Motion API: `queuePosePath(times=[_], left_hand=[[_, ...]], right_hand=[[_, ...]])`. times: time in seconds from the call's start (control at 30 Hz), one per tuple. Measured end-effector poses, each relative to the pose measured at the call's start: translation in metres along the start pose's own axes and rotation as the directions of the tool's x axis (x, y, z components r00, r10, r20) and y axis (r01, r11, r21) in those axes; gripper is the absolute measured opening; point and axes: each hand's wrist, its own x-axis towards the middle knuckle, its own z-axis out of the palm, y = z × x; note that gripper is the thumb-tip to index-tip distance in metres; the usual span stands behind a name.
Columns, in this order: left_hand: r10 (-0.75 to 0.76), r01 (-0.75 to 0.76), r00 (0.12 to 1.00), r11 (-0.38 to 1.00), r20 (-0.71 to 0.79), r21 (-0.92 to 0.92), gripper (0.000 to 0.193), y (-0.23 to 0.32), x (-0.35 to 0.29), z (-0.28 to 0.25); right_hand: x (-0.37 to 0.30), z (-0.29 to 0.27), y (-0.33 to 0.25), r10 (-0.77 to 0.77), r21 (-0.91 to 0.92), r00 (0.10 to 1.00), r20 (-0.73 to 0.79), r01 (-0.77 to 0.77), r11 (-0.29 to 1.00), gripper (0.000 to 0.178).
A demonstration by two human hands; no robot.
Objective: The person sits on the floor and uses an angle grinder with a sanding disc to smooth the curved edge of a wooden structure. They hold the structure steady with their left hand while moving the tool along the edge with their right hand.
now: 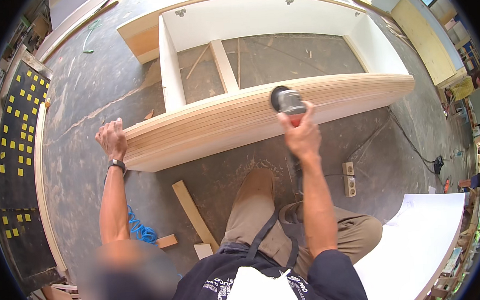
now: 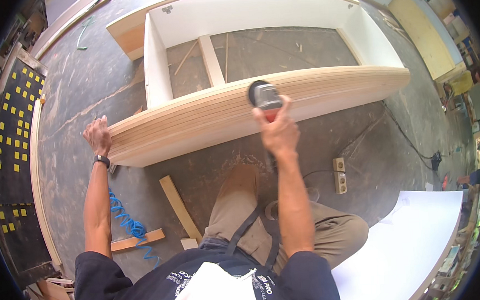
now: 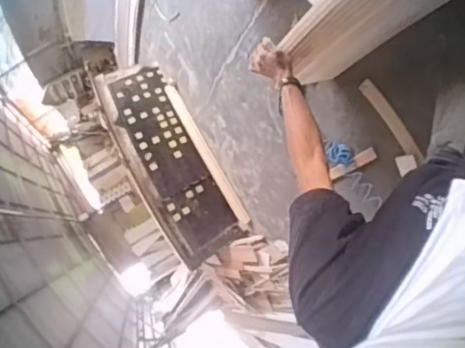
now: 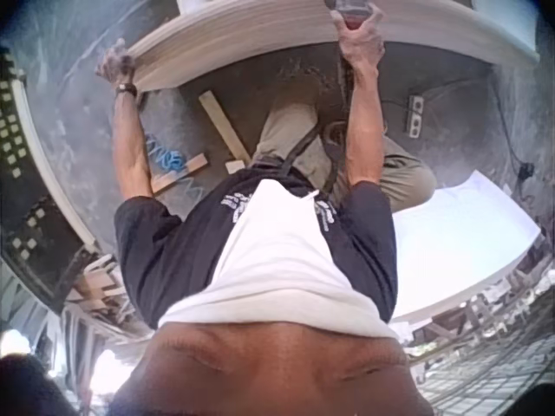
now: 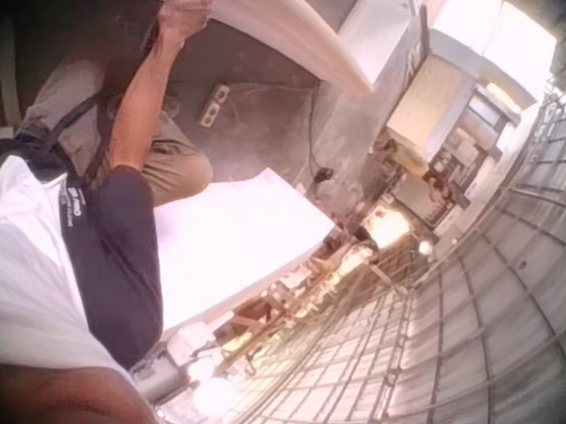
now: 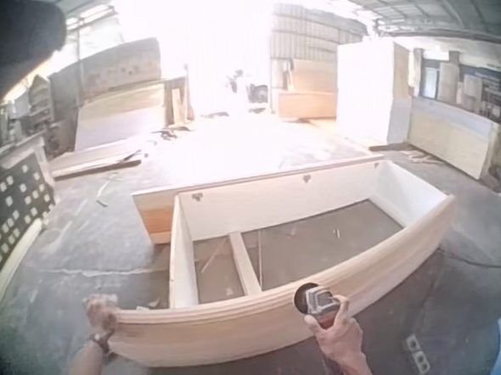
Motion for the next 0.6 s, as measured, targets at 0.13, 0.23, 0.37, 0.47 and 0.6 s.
queuePosePath(times=[0.13,0.23,0.37,0.47,0.6], left_hand=[[-0.477,0.474,0.863,0.879,0.167,0.055,0.065,0.007,0.012,0.011],[-0.506,0.517,0.844,0.856,0.178,-0.022,0.063,0.013,0.011,0.011],[-0.501,0.508,0.854,0.861,0.144,-0.016,0.061,0.006,0.007,0.011],[-0.485,0.488,0.865,0.873,0.129,0.008,0.058,0.000,0.009,0.013],[-0.477,0.484,0.869,0.875,0.135,-0.025,0.057,0.001,0.011,0.013]], right_hand=[[0.040,-0.029,0.046,0.042,0.050,0.990,-0.136,-0.036,0.998,0.089],[0.045,-0.027,0.051,0.035,0.062,0.985,-0.168,-0.025,0.998,0.091],[-0.002,0.004,-0.007,-0.006,0.036,1.000,0.003,0.006,0.999,0.090],[-0.044,0.049,-0.056,-0.193,-0.057,0.972,0.134,0.202,0.978,0.088],[-0.082,0.097,-0.123,-0.345,-0.040,0.878,0.330,0.378,0.925,0.093]])
